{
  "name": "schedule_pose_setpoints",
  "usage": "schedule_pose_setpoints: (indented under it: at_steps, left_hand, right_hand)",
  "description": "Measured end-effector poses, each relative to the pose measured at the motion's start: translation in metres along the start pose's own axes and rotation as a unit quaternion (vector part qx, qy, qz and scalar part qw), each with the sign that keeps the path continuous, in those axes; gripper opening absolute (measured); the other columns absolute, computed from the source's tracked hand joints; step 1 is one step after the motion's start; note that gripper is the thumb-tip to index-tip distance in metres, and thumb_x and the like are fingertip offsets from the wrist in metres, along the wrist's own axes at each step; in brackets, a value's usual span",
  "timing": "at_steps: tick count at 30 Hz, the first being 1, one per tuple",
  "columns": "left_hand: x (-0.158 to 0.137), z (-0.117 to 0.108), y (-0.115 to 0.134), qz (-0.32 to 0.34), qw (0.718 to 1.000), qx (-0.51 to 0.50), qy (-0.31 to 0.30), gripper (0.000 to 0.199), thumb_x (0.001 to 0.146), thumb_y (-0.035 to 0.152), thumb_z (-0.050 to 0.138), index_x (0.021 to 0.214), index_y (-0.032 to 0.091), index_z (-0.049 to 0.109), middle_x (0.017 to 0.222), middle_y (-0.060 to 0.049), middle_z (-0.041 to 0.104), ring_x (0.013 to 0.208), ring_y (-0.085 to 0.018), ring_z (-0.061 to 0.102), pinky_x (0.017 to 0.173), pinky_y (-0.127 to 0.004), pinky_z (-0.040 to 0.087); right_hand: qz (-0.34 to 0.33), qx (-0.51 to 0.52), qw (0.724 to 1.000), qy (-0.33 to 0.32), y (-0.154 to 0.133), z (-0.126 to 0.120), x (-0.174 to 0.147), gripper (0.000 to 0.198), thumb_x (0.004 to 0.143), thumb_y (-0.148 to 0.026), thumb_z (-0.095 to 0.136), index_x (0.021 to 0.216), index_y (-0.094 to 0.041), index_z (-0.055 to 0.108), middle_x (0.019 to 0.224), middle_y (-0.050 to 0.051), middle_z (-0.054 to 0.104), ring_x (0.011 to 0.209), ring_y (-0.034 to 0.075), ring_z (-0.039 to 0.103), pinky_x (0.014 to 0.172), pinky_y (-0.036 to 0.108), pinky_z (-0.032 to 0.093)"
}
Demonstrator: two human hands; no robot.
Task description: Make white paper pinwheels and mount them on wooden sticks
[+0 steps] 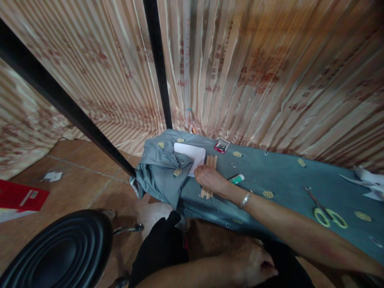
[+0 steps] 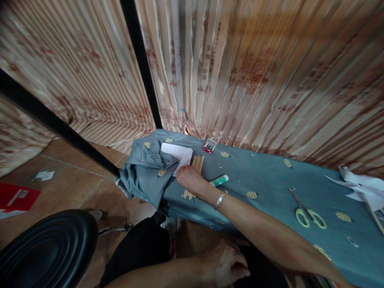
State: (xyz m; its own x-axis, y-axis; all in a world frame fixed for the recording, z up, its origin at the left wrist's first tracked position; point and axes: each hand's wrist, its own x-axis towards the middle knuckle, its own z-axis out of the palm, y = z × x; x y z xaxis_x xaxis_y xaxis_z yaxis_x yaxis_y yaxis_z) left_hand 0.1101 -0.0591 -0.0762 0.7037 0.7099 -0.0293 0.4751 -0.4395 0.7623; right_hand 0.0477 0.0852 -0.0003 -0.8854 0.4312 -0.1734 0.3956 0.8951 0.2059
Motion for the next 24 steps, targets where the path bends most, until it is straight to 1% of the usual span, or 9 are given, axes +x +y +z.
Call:
schedule_pose_setpoints:
  at_steps: [4,11,15,18,22,24]
  left_hand:
    - [0.001,0.002,-0.002,0.005,1.000,-0.005,0.004,0.020,0.091,0.032,0.059,0.089,0.016,0.071,0.084,-0.005,0.076,0.081,-0.016,0.069,0.077,-0.022,0.050]
    - [0.000,0.000,-0.001,0.003,1.000,-0.014,0.012,0.019,0.091,0.032,0.059,0.087,0.018,0.071,0.084,-0.004,0.075,0.080,-0.016,0.069,0.073,-0.022,0.050]
    - [0.001,-0.003,0.000,0.006,1.000,-0.011,0.008,0.021,0.091,0.033,0.058,0.086,0.017,0.071,0.083,-0.004,0.075,0.081,-0.016,0.069,0.075,-0.022,0.050]
    - [0.002,-0.005,0.001,0.009,1.000,-0.012,0.002,0.020,0.091,0.032,0.059,0.086,0.016,0.071,0.082,-0.004,0.075,0.082,-0.016,0.069,0.075,-0.021,0.049]
    - [0.001,-0.006,0.001,0.011,1.000,-0.012,0.002,0.020,0.091,0.032,0.058,0.086,0.017,0.071,0.083,-0.003,0.075,0.080,-0.016,0.069,0.072,-0.021,0.049]
    - [0.001,-0.007,0.001,0.008,1.000,-0.013,0.005,0.020,0.091,0.032,0.059,0.086,0.018,0.071,0.083,-0.003,0.075,0.081,-0.016,0.069,0.072,-0.021,0.049]
  right_hand:
    - [-0.010,0.007,1.000,-0.001,0.002,-0.005,-0.002,0.027,0.089,0.000,0.040,0.097,-0.005,0.064,0.097,0.021,0.068,0.089,0.026,0.065,0.074,0.035,0.050]
    - [0.002,0.050,0.999,-0.014,0.012,-0.004,-0.007,0.031,0.091,-0.001,0.037,0.099,-0.008,0.066,0.096,0.016,0.071,0.089,0.023,0.069,0.070,0.029,0.049]
    - [0.014,0.073,0.997,-0.017,0.024,-0.002,-0.001,0.029,0.090,-0.004,0.040,0.095,-0.010,0.068,0.095,0.014,0.073,0.094,0.023,0.069,0.071,0.027,0.047]
    - [0.026,0.082,0.996,-0.016,0.028,-0.007,0.002,0.027,0.090,-0.006,0.042,0.092,-0.010,0.068,0.093,0.015,0.073,0.094,0.024,0.069,0.071,0.028,0.047]
    - [0.041,0.089,0.995,-0.006,0.026,-0.014,0.000,0.030,0.090,-0.003,0.038,0.097,-0.006,0.067,0.097,0.019,0.071,0.097,0.026,0.068,0.074,0.029,0.047]
    - [0.043,0.097,0.994,-0.003,0.025,-0.012,-0.001,0.030,0.091,-0.003,0.037,0.098,-0.006,0.066,0.098,0.019,0.071,0.098,0.026,0.068,0.075,0.029,0.047]
